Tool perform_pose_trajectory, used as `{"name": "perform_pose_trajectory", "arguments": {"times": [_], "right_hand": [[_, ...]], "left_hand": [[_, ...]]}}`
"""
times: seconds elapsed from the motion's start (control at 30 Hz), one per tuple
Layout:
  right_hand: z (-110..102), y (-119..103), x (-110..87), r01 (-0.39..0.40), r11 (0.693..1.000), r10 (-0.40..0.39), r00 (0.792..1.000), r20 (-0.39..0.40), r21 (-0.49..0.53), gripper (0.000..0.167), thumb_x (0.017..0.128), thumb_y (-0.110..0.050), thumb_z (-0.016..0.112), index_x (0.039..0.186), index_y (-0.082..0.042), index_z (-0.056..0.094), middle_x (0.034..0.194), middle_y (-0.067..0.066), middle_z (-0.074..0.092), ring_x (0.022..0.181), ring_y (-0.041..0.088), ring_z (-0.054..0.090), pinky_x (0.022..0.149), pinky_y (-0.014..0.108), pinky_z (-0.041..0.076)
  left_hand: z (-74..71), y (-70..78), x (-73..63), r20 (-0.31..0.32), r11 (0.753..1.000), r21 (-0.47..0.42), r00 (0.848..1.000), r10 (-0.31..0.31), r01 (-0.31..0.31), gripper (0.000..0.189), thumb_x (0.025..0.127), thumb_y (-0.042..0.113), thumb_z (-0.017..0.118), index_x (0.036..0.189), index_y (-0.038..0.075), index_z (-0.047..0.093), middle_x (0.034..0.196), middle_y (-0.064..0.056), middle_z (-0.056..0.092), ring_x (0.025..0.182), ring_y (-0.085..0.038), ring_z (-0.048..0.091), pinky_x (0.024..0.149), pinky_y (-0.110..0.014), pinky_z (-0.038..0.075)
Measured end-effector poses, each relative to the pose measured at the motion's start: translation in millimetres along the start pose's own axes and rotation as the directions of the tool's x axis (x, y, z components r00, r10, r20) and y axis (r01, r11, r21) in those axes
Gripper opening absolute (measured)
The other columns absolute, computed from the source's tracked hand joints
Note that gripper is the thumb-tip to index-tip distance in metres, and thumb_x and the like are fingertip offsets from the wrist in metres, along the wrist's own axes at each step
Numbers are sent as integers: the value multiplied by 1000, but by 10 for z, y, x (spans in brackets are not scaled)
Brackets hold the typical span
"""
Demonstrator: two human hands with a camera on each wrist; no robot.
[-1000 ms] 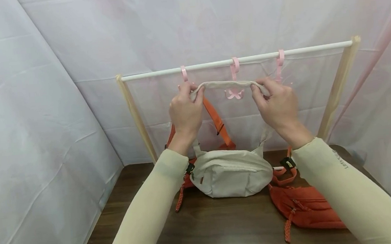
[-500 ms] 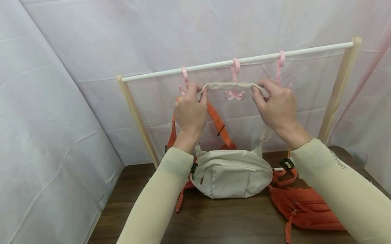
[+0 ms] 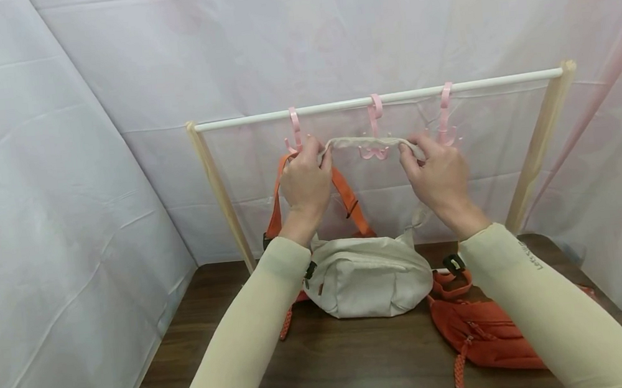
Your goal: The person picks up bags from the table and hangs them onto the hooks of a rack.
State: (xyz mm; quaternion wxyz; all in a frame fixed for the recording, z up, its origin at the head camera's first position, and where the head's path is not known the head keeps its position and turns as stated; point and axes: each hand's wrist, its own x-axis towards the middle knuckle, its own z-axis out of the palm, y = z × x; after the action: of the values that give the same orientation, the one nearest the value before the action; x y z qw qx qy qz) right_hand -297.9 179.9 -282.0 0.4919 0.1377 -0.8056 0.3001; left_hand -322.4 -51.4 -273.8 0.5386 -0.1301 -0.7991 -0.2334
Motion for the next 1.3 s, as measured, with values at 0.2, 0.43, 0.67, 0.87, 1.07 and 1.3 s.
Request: {"name": "perform_pose_trajectory", "arguments": {"times": [0.2,0.43,0.67,0.87,1.07,1.3], "right_hand": [[46,45,-30,2,1000,-2,1000,-2,0,25,104,-25,64,104,-5,79,70,12,69,56,30,57,54,44,39],[93,90,-75,-2,1000,2,1000,4,4,24,104,-26,65,105,-7,78,73,12,68,60,32,59,55,48,41],[133,116,-118,-7,1000,7,999,31,-8,24,105,-30,65,106,-9,77,73,11,69,56,34,58,53,47,40],[156,126,-170,-27,1000,27,997,65,-7,26,105,-31,63,108,-9,77,60,7,59,51,32,52,49,45,36],[189,134,-240,-56,998,56,993,102,-1,24,106,-29,62,108,-9,75,54,2,50,48,28,46,48,42,32],[222,148,-314,-48,999,47,991,128,0,22,107,-30,62,102,-10,71,55,1,48,46,28,44,47,42,31]], "left_hand": [[30,-19,-56,2,1000,14,1000,8,-8,22,104,30,72,91,13,67,61,0,62,44,-19,48,43,-34,36],[90,-59,-163,-1,1000,-10,1000,-10,10,20,103,28,73,93,11,68,63,-2,64,47,-21,54,44,-36,39],[134,-102,-264,-38,998,-54,998,-44,42,23,103,29,73,90,11,67,63,-2,64,46,-20,54,45,-37,40],[164,-150,-371,-22,989,-104,994,-108,105,25,101,30,74,89,10,65,64,-3,66,49,-21,57,46,-39,41],[175,-202,-499,14,979,-131,988,-153,154,25,100,31,74,89,11,64,64,-3,67,49,-24,59,47,-42,42],[155,-252,-648,96,971,-153,981,-170,183,15,101,19,69,91,10,65,64,-3,66,49,-21,56,47,-39,40]]}}
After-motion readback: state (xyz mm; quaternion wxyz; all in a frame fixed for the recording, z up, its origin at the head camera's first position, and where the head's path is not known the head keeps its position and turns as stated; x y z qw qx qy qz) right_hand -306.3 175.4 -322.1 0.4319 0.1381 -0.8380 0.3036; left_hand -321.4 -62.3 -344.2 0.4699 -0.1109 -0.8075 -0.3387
